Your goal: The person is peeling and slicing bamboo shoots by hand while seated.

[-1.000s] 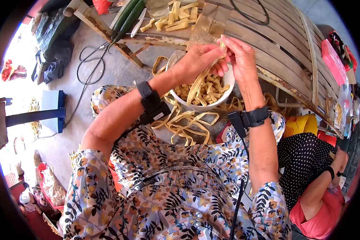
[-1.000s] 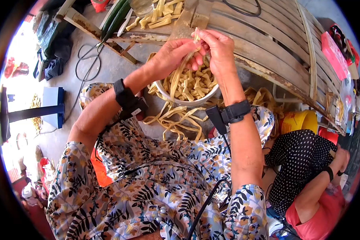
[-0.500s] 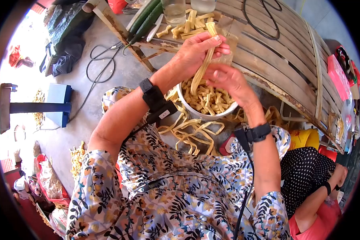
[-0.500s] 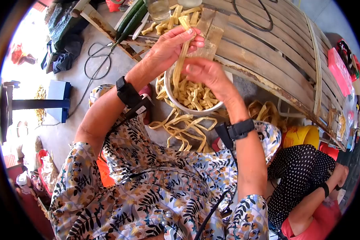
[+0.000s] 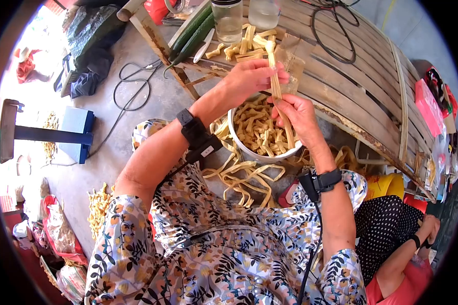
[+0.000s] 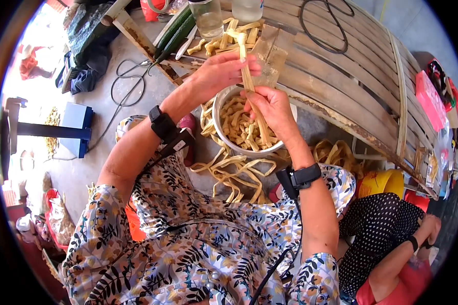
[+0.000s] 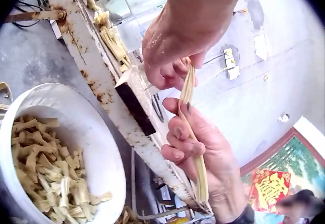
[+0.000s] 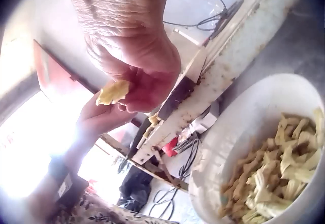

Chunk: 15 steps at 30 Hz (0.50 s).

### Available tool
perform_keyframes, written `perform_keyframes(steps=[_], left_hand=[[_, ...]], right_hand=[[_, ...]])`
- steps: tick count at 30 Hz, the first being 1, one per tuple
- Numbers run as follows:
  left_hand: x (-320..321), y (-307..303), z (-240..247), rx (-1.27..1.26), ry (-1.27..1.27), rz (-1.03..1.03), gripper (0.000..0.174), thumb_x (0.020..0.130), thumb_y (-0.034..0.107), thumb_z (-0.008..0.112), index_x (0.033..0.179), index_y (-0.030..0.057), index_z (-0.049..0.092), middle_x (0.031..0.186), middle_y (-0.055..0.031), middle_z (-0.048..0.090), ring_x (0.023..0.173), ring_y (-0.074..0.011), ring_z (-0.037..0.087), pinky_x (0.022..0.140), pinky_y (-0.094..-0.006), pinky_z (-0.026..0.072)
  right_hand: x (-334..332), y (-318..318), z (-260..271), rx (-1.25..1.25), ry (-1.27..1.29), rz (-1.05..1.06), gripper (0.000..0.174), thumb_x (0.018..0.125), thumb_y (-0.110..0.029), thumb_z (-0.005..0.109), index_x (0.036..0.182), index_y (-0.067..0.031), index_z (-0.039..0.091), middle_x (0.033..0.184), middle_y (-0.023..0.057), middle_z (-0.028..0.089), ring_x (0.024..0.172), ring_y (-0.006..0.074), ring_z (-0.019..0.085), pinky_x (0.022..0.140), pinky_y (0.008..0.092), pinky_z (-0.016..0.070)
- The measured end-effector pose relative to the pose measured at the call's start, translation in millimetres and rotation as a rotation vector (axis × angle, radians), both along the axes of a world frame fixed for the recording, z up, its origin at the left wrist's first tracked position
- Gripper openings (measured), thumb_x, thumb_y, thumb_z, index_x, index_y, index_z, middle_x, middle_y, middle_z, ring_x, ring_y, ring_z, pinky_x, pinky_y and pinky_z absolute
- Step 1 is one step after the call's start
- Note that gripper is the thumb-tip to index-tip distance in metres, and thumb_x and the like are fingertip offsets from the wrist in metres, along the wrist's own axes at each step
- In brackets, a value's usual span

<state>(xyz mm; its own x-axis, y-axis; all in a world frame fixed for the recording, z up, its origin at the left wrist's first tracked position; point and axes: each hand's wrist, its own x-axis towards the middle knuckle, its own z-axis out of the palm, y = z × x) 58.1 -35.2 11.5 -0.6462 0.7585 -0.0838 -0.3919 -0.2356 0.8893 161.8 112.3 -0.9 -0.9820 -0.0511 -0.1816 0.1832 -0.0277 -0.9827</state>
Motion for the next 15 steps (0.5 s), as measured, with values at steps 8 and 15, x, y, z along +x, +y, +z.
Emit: perform_keyframes(steps=[8, 15], left_hand=[[-5.0, -0.7, -9.2, 0.000, -0.045, 0.100, 0.024, 0.089, 0.013, 0.046, 0.107, -0.0022, 0.052, 0.101, -0.0130, 0.059, 0.096, -0.0217, 0.058, 0.088, -0.0327, 0.0463], [24.7, 5.7, 12.2, -0.323, 0.330, -0.204, 0.021, 0.088, 0.015, 0.050, 0.097, 0.0008, 0.061, 0.077, -0.0034, 0.064, 0.072, -0.0095, 0.062, 0.058, -0.0176, 0.0424]], right_hand=[[4.3, 12.8, -2.9, -0.031, 0.007, -0.032, 0.026, 0.085, -0.018, 0.056, 0.099, 0.0030, 0.058, 0.078, 0.0060, 0.062, 0.066, 0.0094, 0.058, 0.061, 0.0219, 0.0476], [-4.4, 36.3, 12.4, -0.019, 0.182, -0.303, 0.033, 0.083, -0.023, 0.060, 0.107, -0.0014, 0.057, 0.089, 0.0033, 0.061, 0.074, 0.0068, 0.054, 0.060, 0.0187, 0.0451]])
